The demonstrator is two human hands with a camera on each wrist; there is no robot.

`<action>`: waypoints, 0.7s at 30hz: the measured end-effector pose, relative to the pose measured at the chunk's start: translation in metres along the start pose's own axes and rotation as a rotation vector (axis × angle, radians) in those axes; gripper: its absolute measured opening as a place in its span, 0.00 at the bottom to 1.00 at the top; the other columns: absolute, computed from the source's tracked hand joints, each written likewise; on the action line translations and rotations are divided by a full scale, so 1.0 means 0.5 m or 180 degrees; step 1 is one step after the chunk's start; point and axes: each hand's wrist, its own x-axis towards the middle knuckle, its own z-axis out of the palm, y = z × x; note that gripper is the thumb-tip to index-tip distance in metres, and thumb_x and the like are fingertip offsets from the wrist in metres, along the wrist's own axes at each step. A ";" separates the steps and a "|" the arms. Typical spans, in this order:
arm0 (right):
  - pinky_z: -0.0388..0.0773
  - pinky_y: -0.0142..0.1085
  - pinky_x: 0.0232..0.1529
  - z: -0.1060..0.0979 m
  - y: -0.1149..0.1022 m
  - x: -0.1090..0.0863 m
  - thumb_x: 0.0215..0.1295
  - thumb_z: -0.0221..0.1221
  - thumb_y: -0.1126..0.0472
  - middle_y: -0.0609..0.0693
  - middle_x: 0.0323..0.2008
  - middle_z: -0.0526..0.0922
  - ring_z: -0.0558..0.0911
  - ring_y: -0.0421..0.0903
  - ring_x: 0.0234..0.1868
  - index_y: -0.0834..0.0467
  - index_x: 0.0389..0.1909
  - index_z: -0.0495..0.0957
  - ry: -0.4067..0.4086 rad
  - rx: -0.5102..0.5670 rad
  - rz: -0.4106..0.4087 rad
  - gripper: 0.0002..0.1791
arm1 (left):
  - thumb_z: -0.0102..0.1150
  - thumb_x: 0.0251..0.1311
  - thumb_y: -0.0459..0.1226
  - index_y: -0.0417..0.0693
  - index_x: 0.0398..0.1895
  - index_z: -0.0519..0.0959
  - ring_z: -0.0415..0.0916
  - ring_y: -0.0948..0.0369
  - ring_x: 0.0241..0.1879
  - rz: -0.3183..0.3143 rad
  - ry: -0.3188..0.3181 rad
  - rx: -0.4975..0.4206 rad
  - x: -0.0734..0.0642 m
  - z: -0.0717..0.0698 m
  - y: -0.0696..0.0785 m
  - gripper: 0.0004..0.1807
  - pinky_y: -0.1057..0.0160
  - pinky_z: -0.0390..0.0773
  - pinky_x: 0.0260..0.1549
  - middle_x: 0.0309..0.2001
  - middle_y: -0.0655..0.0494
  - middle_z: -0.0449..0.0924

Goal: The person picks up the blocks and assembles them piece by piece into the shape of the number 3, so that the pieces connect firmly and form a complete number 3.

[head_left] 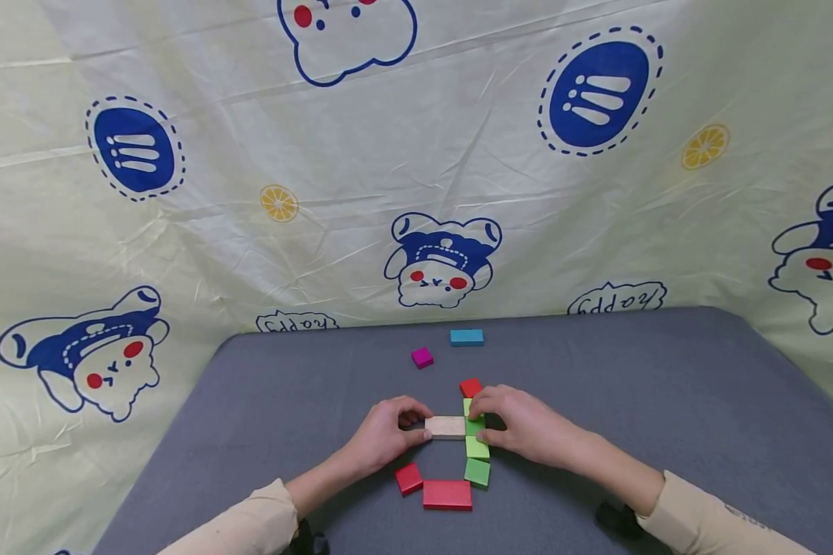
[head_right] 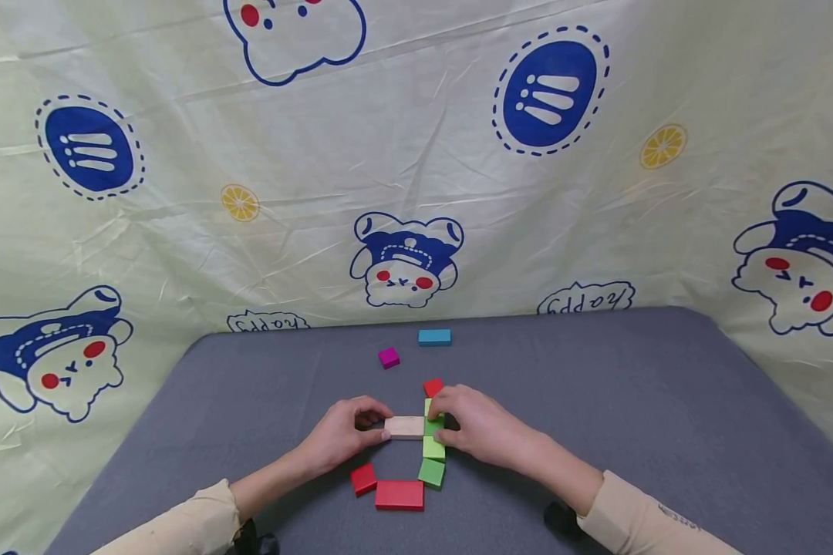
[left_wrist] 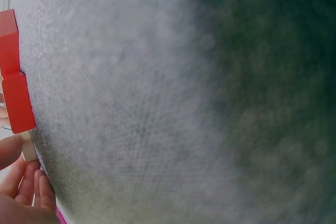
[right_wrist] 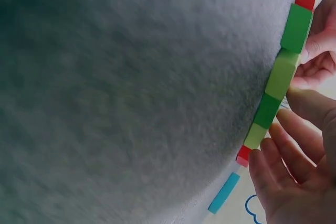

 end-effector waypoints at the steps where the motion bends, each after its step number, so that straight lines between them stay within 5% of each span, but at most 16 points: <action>1: 0.76 0.45 0.50 0.002 0.001 -0.001 0.60 0.68 0.58 0.41 0.48 0.78 0.75 0.43 0.49 0.50 0.46 0.83 0.0020 -0.0007 0.0001 0.13 | 0.69 0.58 0.35 0.50 0.44 0.84 0.75 0.61 0.41 0.0000 0.0000 0.0004 0.000 0.000 0.000 0.10 0.62 0.76 0.44 0.41 0.61 0.80; 21: 0.75 0.46 0.53 0.011 0.004 -0.005 0.60 0.68 0.59 0.42 0.49 0.77 0.74 0.44 0.51 0.51 0.48 0.82 0.0074 -0.0015 0.0008 0.14 | 0.69 0.58 0.35 0.50 0.44 0.84 0.75 0.61 0.41 -0.0009 -0.0004 0.0085 -0.006 -0.002 0.007 0.10 0.61 0.76 0.44 0.41 0.61 0.80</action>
